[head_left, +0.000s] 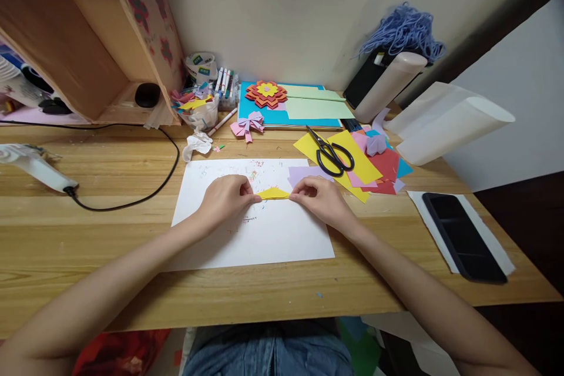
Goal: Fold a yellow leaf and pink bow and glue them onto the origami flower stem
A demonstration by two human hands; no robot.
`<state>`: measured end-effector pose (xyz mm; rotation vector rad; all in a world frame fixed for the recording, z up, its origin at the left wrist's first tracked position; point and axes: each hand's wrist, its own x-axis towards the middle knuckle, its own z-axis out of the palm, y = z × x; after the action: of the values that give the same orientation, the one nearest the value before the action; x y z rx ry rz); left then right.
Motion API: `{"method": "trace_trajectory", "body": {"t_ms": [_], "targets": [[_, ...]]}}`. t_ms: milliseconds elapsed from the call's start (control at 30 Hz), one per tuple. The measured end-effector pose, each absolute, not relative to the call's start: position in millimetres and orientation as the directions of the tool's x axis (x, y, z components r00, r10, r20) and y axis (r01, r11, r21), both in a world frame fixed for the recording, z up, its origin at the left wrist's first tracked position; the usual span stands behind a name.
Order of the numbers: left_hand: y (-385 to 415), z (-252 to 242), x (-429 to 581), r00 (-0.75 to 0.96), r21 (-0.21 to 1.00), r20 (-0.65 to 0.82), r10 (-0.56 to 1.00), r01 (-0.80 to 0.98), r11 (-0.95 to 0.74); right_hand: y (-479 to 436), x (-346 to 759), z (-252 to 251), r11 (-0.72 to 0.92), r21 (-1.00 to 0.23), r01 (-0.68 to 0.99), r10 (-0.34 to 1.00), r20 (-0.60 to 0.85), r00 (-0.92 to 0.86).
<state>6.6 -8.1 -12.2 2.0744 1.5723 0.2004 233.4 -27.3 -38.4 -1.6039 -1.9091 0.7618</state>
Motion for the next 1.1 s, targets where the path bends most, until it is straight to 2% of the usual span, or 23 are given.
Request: {"method": "trace_trajectory", "body": {"t_ms": [400, 733, 1100], "targets": [[6, -3, -6, 0.295, 0.493, -0.378, 0.878, 0.866, -0.079, -26, 240, -29, 0.035, -0.694, 0.719, 0.993, -0.058, -0.104], [11, 0, -10, 0.264, 0.424, -0.387, 0.883, 0.902, -0.084, -25, 245, -31, 0.05, -0.669, 0.742, 0.992, -0.053, -0.116], [20, -5, -20, 0.337, 0.463, -0.393, 0.855, 0.876, -0.132, -25, 256, -33, 0.124, -0.642, 0.757, 0.986, -0.004, -0.165]]}}
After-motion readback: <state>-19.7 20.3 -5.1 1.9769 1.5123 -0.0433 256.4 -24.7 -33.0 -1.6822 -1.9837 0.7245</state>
